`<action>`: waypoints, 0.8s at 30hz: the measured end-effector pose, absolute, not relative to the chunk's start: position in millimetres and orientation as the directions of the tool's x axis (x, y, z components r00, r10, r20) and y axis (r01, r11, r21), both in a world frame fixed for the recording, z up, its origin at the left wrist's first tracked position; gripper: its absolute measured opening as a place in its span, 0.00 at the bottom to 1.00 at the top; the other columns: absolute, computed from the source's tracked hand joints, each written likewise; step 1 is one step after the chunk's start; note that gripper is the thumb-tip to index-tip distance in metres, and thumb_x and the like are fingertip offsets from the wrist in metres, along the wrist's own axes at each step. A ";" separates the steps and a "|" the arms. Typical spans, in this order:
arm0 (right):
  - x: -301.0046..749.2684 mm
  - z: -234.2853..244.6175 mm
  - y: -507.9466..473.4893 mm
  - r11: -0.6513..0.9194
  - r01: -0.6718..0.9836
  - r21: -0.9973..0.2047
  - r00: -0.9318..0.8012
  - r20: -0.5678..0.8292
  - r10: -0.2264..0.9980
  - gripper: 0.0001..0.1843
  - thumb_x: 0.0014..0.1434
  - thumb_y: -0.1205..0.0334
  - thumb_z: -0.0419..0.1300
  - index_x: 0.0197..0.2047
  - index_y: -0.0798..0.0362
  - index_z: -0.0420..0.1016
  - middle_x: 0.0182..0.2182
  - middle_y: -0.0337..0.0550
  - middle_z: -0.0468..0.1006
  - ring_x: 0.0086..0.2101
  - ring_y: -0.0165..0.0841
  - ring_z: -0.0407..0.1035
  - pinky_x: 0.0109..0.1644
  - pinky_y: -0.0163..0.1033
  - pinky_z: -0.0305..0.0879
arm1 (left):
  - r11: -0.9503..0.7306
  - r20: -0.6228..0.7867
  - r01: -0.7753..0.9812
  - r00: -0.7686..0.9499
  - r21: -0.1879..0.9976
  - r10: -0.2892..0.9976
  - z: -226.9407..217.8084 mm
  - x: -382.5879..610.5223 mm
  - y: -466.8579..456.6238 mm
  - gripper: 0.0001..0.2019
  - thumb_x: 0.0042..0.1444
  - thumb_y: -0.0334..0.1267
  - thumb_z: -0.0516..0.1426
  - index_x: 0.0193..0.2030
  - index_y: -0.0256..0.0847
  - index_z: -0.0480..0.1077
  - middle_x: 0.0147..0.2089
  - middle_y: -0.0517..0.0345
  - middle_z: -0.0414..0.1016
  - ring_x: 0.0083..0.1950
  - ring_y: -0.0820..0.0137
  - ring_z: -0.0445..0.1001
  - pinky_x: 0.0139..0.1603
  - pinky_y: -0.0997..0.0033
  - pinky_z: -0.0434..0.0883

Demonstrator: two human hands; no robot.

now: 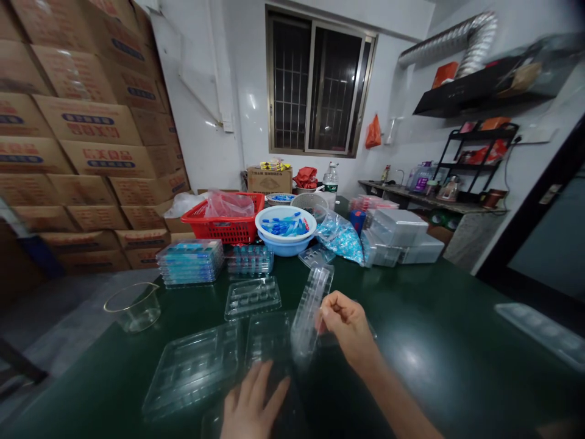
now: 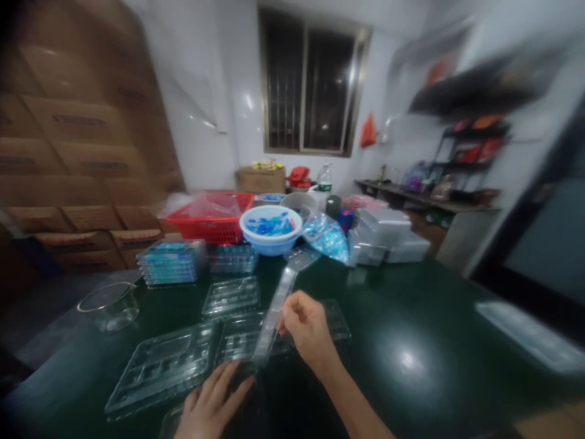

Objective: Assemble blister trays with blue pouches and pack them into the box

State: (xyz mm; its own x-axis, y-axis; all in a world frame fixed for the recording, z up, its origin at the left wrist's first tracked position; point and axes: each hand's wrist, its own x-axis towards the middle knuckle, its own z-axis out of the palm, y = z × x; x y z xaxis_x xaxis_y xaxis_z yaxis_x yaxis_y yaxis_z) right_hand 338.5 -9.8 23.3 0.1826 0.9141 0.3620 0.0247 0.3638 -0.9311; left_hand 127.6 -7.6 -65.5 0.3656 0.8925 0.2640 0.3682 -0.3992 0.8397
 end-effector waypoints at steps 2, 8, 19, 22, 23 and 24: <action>329.9 24.2 -14.5 0.331 0.002 -0.943 0.109 0.330 0.938 0.08 0.57 0.66 0.54 0.26 0.54 0.63 0.21 0.36 0.70 0.23 0.27 0.64 0.29 0.32 0.61 | -0.352 0.291 0.210 0.273 0.912 0.917 -41.9 127.8 -9.1 0.36 0.32 0.48 0.68 0.54 0.54 0.68 0.62 0.50 0.61 0.64 0.40 0.49 0.62 0.40 0.38; 289.7 27.4 -34.1 0.240 -0.117 -0.964 -0.148 0.256 0.955 0.08 0.53 0.71 0.53 0.24 0.54 0.62 0.20 0.36 0.69 0.23 0.26 0.63 0.29 0.32 0.60 | -0.047 0.136 -0.200 0.456 0.979 0.879 10.4 145.4 -8.6 0.49 0.40 0.44 0.65 0.66 0.45 0.44 0.51 0.45 0.68 0.45 0.53 0.71 0.44 0.58 0.69; 378.7 -37.8 -20.7 0.224 0.765 -0.604 0.079 0.434 0.898 0.20 0.55 0.66 0.56 0.52 0.49 0.67 0.48 0.47 0.70 0.50 0.40 0.61 0.53 0.47 0.56 | -0.571 0.300 0.369 0.578 0.733 0.759 30.5 140.4 82.0 0.44 0.40 0.34 0.61 0.65 0.46 0.47 0.59 0.48 0.58 0.57 0.52 0.61 0.56 0.54 0.60; 408.3 -61.2 -23.5 0.112 0.879 -0.464 0.022 0.273 0.962 0.23 0.53 0.66 0.57 0.53 0.45 0.67 0.52 0.44 0.69 0.56 0.42 0.56 0.56 0.50 0.53 | -0.728 0.324 0.588 0.653 0.354 0.685 28.2 171.6 130.8 0.48 0.38 0.40 0.62 0.66 0.45 0.44 0.60 0.44 0.55 0.59 0.48 0.56 0.56 0.46 0.57; 412.8 -65.4 -26.0 0.101 0.892 -0.441 0.007 0.235 0.972 0.23 0.53 0.66 0.57 0.53 0.45 0.67 0.52 0.43 0.68 0.57 0.42 0.55 0.57 0.50 0.52 | -0.740 0.310 0.604 0.672 0.296 0.672 24.7 185.4 145.0 0.49 0.37 0.42 0.63 0.66 0.45 0.44 0.61 0.43 0.54 0.58 0.47 0.56 0.54 0.45 0.57; 415.1 -67.8 -28.7 0.094 0.899 -0.428 -0.001 0.214 0.977 0.23 0.53 0.66 0.56 0.53 0.44 0.67 0.52 0.42 0.69 0.57 0.42 0.54 0.57 0.50 0.51 | -0.750 0.295 0.609 0.690 0.257 0.661 20.1 199.8 157.6 0.50 0.36 0.43 0.63 0.66 0.45 0.44 0.61 0.42 0.54 0.58 0.46 0.56 0.54 0.44 0.57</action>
State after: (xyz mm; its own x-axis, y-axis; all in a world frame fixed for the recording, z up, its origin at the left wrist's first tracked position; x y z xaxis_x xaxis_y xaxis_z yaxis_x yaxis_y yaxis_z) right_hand 415.1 -28.7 -67.8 -0.0009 0.9769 0.2135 0.8990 0.0943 -0.4278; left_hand 199.8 157.6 20.1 0.6897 0.6612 0.2953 0.6093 -0.7502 0.2568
